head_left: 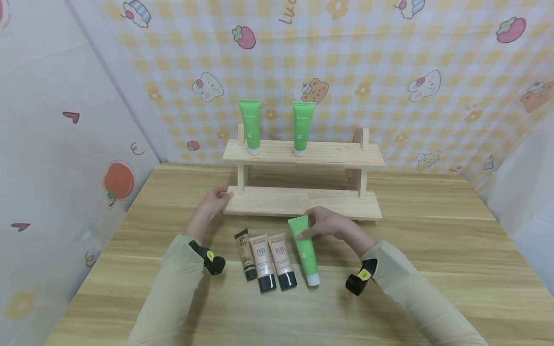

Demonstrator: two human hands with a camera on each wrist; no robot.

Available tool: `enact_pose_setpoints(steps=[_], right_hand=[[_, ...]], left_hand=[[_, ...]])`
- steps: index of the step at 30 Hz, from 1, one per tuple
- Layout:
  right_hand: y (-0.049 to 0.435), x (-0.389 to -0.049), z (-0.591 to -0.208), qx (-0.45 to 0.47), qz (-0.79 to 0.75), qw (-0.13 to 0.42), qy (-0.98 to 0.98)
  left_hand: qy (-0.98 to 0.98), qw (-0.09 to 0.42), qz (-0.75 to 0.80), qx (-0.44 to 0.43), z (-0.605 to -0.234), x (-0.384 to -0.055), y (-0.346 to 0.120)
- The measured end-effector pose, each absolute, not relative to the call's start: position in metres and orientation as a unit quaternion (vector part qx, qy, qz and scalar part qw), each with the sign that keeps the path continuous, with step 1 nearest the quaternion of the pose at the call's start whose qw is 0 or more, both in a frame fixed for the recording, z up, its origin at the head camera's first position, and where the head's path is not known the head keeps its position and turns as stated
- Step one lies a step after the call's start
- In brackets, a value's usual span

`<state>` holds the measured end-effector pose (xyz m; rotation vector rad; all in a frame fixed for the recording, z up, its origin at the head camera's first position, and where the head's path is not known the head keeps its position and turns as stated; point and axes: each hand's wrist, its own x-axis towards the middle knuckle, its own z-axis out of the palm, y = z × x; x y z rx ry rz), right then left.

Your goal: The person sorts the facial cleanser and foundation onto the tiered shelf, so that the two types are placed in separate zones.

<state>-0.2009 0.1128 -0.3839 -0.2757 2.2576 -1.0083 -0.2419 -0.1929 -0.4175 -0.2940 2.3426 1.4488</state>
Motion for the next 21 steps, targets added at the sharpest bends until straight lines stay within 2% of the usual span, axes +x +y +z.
enact_pose_setpoints(steps=[5, 21], right_hand=[[0.115, -0.202, -0.378, -0.106, -0.389, 0.328, 0.854], [0.133, -0.206, -0.345, -0.135, -0.392, 0.277, 0.867]], left_hand=[[0.831, 0.186, 0.513, -0.105, -0.417, -0.243, -0.193], [0.827, 0.188, 0.518, -0.112, -0.416, -0.242, -0.192]])
